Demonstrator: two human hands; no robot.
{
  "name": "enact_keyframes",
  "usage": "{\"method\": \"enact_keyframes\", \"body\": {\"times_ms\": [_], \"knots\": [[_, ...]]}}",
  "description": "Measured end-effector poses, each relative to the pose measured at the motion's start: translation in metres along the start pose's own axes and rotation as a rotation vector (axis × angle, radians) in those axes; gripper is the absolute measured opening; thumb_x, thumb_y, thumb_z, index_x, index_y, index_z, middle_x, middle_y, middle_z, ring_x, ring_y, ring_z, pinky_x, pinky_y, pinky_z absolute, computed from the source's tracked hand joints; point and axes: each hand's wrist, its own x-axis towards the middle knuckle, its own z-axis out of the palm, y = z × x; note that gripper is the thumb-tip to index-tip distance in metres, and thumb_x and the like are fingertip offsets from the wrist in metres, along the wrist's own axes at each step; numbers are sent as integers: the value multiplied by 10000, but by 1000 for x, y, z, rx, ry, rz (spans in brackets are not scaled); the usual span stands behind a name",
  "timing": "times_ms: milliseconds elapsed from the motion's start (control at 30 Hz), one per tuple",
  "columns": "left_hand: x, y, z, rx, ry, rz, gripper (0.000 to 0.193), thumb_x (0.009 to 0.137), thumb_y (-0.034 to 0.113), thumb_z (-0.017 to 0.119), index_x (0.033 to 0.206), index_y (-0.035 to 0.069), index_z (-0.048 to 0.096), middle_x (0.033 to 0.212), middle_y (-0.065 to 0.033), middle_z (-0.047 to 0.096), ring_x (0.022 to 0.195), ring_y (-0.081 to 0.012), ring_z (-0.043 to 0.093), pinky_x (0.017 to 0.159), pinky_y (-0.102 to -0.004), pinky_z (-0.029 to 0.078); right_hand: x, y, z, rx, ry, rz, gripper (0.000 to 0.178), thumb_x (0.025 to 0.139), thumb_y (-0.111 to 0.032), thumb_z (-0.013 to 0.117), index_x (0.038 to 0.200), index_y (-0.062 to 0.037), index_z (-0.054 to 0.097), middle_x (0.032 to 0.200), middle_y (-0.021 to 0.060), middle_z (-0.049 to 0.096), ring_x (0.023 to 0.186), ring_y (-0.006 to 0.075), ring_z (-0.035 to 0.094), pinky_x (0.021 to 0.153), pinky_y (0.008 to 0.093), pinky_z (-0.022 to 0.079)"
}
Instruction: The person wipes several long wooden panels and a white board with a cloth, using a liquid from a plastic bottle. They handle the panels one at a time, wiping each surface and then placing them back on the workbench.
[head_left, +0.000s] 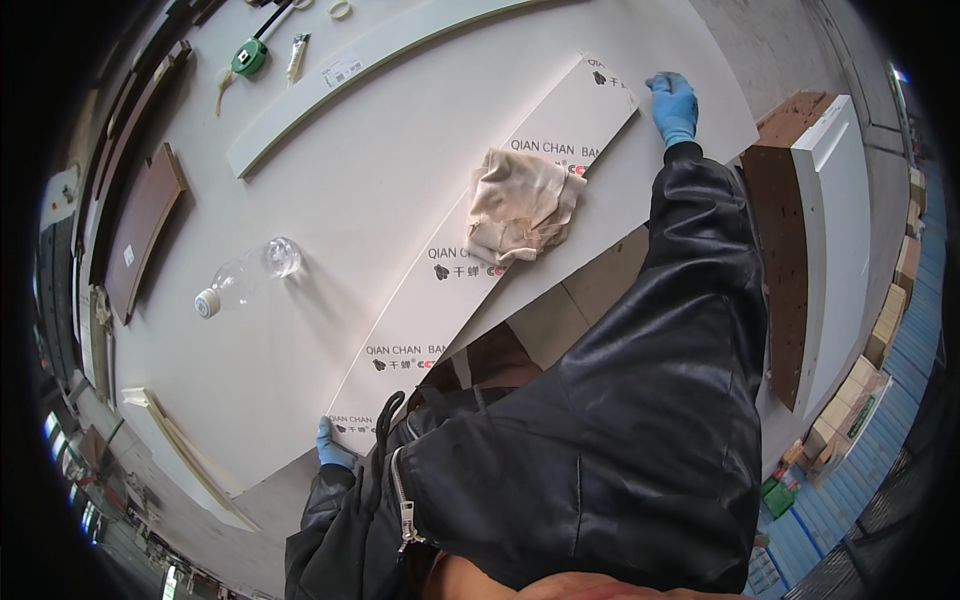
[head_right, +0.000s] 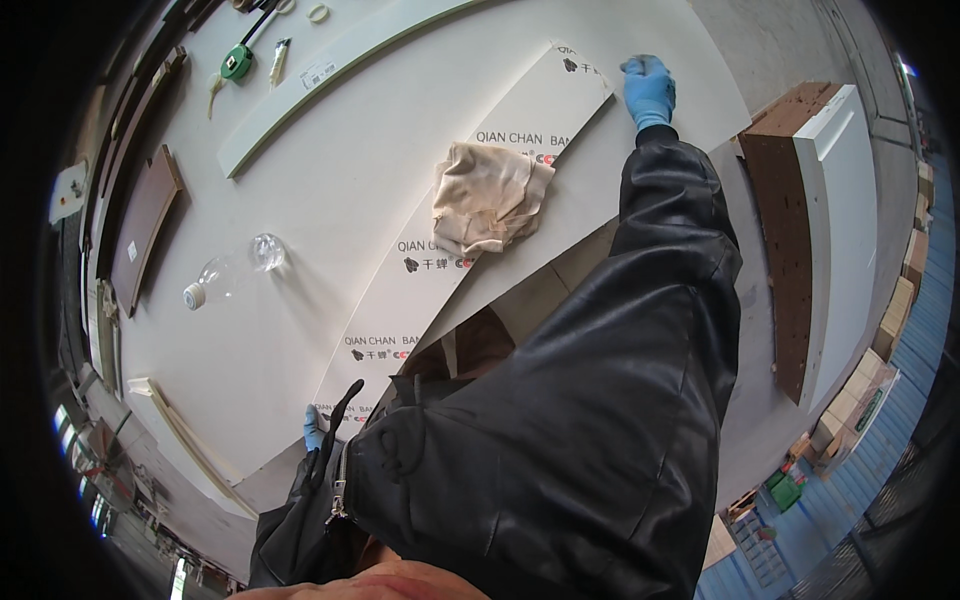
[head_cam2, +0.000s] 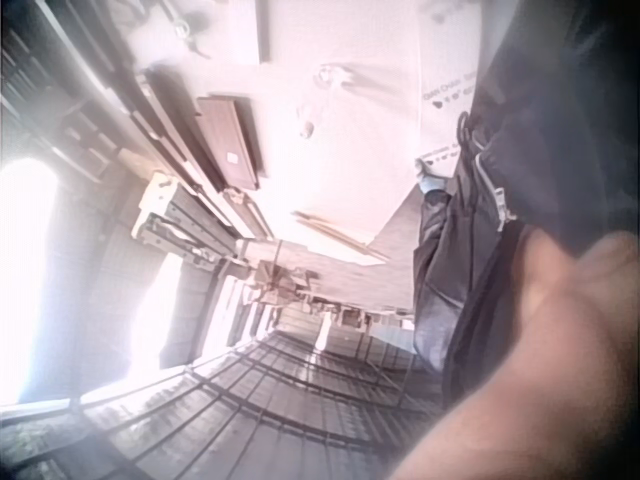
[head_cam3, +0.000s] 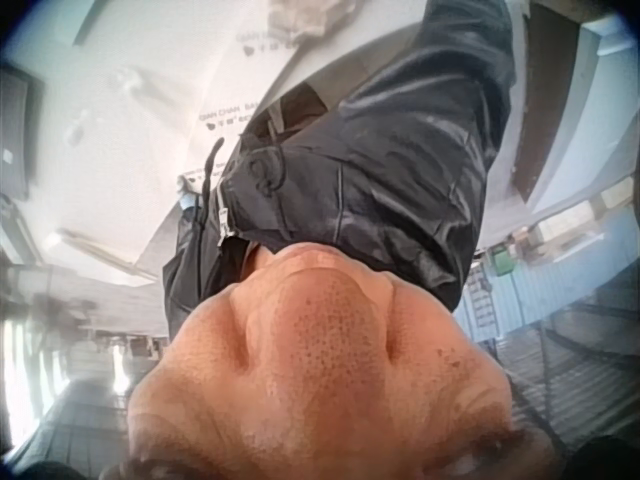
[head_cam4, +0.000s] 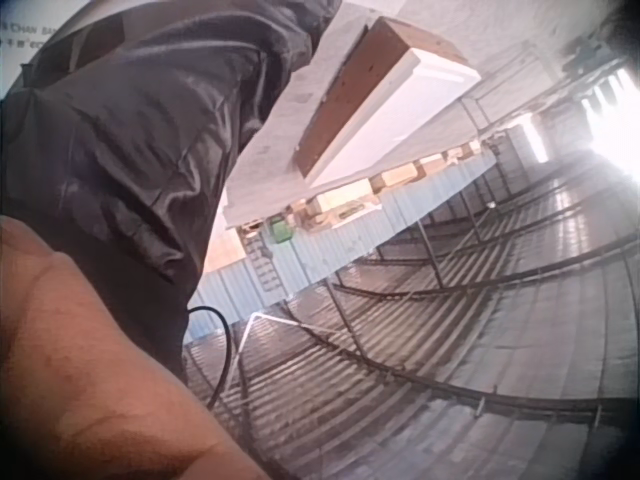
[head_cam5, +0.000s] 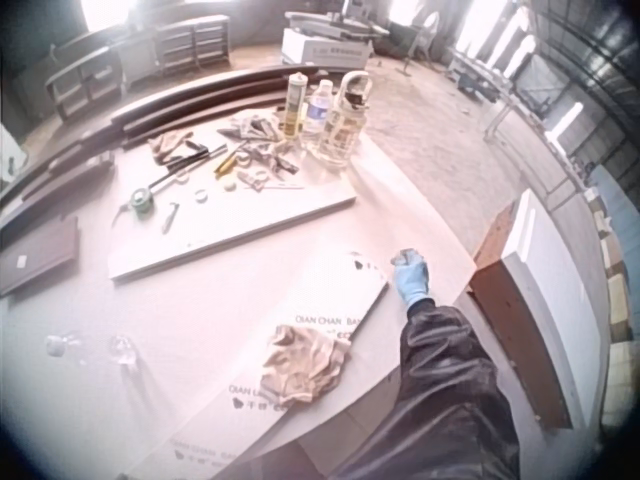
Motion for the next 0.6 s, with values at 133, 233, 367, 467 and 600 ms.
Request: {"method": "enact_keyframes", "body": {"times_ms": [133, 233, 367, 467, 600], "knots": [[-3, 2, 8, 56, 56, 61, 635, 926, 518, 733, 1375, 80, 632, 1333, -132, 691, 1185, -371, 656, 1047, -571, 520, 3, -35, 16, -74, -61, -257, 317, 984, -306, 670, 1152, -51, 752, 1024, 118, 799, 993, 275, 750, 930, 377, 562], [-7, 2, 14, 120, 61, 91, 648, 921, 518, 739, 1384, 79, 625, 1352, -136, 680, 1208, -375, 644, 1063, -574, 507, 2, -67, 34, -24, -189, -301, 348, 964, -361, 691, 1117, -59, 772, 1058, 142, 783, 1017, 295, 742, 953, 398, 553], [-10, 0, 16, 87, -5, 91, 668, 921, 519, 736, 1404, 74, 611, 1372, -147, 667, 1237, -383, 628, 1086, -576, 488, 7, -93, 45, -326, -332, -314, 396, 915, -444, 688, 1148, -139, 785, 1216, 140, 733, 1126, 340, 691, 1008, 441, 531], [-7, -3, 12, -2, -50, 19, 672, 924, 516, 730, 1413, 72, 606, 1376, -151, 665, 1245, -385, 625, 1094, -576, 483, 16, -100, 47, -352, -361, -328, 385, 930, -436, 671, 1168, -153, 777, 1212, 123, 740, 1126, 349, 689, 1016, 449, 530], [-2, -5, 10, -6, 61, 26, 680, 923, 520, 727, 1418, 71, 601, 1385, -153, 659, 1248, -385, 623, 1092, -575, 485, 19, -97, 58, -469, -286, -387, 338, 964, -387, 633, 1131, -125, 766, 1150, 172, 744, 1090, 376, 704, 990, 468, 543]]}}
